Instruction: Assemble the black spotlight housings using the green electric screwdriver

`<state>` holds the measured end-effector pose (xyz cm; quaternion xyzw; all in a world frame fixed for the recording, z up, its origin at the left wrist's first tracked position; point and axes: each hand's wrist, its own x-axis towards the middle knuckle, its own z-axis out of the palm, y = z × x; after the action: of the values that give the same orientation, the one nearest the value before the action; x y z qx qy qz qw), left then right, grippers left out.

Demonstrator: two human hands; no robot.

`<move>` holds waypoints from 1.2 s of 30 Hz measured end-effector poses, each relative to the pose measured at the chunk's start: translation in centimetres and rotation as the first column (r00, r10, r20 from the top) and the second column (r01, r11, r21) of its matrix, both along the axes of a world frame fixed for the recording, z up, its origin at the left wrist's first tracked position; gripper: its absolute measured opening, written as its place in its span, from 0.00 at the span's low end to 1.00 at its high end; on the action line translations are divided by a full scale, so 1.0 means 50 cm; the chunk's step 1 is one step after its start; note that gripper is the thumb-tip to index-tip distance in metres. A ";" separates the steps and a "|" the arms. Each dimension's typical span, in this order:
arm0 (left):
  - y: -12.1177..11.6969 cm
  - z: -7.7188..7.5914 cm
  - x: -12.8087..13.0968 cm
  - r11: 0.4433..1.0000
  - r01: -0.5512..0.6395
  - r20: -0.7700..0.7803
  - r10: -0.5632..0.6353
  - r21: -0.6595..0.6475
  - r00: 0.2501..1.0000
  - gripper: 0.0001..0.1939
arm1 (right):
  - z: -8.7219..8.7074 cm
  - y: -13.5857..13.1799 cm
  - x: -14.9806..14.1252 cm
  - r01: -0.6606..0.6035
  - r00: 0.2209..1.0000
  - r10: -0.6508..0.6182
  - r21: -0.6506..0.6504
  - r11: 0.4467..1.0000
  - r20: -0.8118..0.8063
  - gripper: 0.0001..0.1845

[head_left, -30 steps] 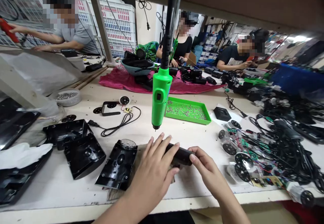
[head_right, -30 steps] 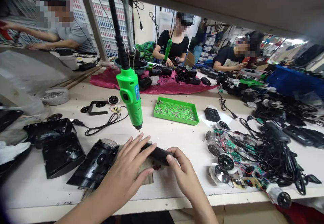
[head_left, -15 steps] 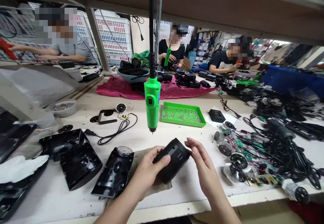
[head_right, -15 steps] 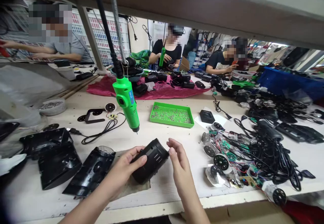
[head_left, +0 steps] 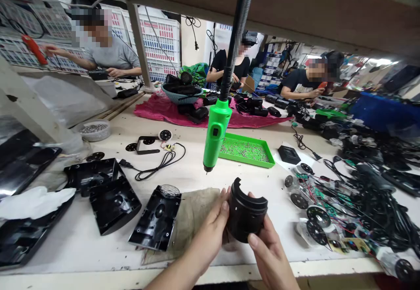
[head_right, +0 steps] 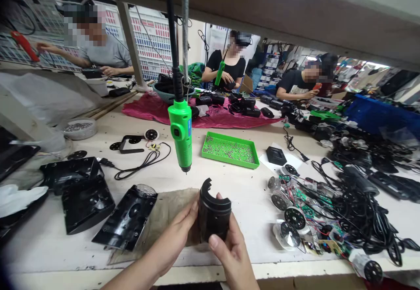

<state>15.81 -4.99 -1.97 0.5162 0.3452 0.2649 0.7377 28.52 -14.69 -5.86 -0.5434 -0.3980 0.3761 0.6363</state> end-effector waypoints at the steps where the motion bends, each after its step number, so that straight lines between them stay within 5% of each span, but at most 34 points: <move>1: 0.000 -0.004 -0.001 0.999 -0.001 0.032 0.002 -0.040 0.999 0.32 | -0.005 -0.001 -0.002 -0.014 0.999 0.015 -0.014 1.000 0.037 0.30; 7: 0.006 -0.018 -0.016 0.988 -0.036 0.155 0.059 -0.147 0.986 0.27 | -0.008 -0.004 -0.045 -0.023 0.960 0.082 -0.217 0.976 0.267 0.29; 11: 0.006 -0.014 -0.030 0.999 -0.048 0.025 0.048 0.001 0.999 0.28 | 0.025 0.003 -0.043 -0.114 0.896 0.198 -0.224 0.968 0.398 0.30; 13: -0.001 -0.018 -0.045 0.987 -0.048 -0.050 0.056 0.155 0.997 0.28 | 0.040 0.014 -0.013 -0.029 0.834 0.104 -0.145 0.989 0.542 0.34; 15: -0.014 -0.027 -0.066 0.940 -0.039 -0.136 0.090 0.340 0.987 0.26 | 0.049 0.029 0.037 0.140 0.682 -0.051 -0.062 0.988 0.729 0.39; 16: -0.022 -0.034 -0.078 0.904 -0.015 -0.184 0.103 0.428 0.977 0.25 | 0.051 0.037 0.065 0.216 0.547 -0.082 -0.046 0.975 0.833 0.40; 17: -0.030 -0.041 -0.089 0.863 0.024 -0.232 0.108 0.504 0.967 0.24 | 0.052 0.044 0.092 0.213 0.392 -0.025 -0.065 0.975 0.920 0.38; 19: -0.044 -0.054 -0.107 0.777 0.123 -0.312 0.099 0.618 0.945 0.22 | 0.050 0.053 0.136 0.204 0.307 0.041 -0.107 0.973 0.951 0.36; 22: -0.057 -0.065 -0.117 0.661 0.222 -0.372 0.093 0.716 0.924 0.22 | 0.049 0.052 0.166 0.173 0.258 0.077 -0.125 0.977 0.963 0.37; 25: -0.059 -0.064 -0.113 0.608 0.252 -0.384 0.096 0.753 0.918 0.22 | 0.055 0.041 0.169 0.142 0.221 0.112 -0.146 0.979 0.969 0.37; 36: -0.067 -0.077 -0.109 0.619 0.212 -0.348 0.107 0.757 0.931 0.24 | 0.062 0.025 0.183 0.119 0.104 0.205 -0.217 0.969 0.973 0.41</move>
<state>10.38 -8.34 -5.82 0.8348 0.3083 0.2672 0.3696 37.67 -13.43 -2.77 -0.7152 -0.6876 -0.0207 0.1232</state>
